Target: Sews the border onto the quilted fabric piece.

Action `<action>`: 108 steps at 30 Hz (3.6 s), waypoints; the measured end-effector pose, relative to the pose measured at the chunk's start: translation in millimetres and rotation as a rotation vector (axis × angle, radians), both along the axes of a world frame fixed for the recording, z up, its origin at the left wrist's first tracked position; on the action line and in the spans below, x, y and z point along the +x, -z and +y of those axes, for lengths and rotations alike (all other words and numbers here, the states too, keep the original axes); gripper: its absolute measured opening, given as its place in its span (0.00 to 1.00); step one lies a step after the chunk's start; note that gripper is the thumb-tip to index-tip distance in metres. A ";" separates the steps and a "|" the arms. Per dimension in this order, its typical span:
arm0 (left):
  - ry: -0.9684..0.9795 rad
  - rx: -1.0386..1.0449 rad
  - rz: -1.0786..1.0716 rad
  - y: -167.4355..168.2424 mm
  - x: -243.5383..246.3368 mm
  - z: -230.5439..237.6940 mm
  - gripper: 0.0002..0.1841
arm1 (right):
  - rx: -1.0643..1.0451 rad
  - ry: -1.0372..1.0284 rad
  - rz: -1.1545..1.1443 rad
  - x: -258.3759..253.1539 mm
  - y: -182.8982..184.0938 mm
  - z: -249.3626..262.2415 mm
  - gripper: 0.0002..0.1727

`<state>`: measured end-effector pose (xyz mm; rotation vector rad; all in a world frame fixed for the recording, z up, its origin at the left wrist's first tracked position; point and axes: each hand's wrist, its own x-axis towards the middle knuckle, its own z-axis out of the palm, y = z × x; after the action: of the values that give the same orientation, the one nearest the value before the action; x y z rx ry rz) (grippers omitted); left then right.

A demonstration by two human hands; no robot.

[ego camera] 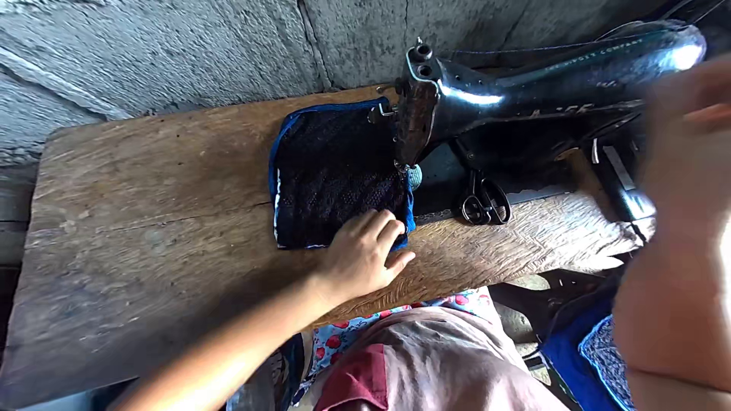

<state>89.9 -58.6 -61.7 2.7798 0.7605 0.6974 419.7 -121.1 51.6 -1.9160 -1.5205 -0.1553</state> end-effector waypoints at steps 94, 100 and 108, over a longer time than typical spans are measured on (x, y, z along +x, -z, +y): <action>-0.075 -0.367 -0.253 9.5 0.5 1.8 0.05 | -0.225 -0.813 0.531 -102.0 122.9 20.4 0.16; -0.061 -0.338 -0.266 13.8 0.3 0.7 0.04 | -0.198 -0.793 0.402 -106.1 123.5 17.1 0.06; -0.047 -0.335 -0.122 6.4 1.6 5.1 0.06 | -0.296 -0.792 0.404 -107.2 116.5 13.4 0.05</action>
<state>91.4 -53.5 -68.1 2.4033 0.8343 0.6707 312.5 -107.8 -64.9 -1.2880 -1.9437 0.7897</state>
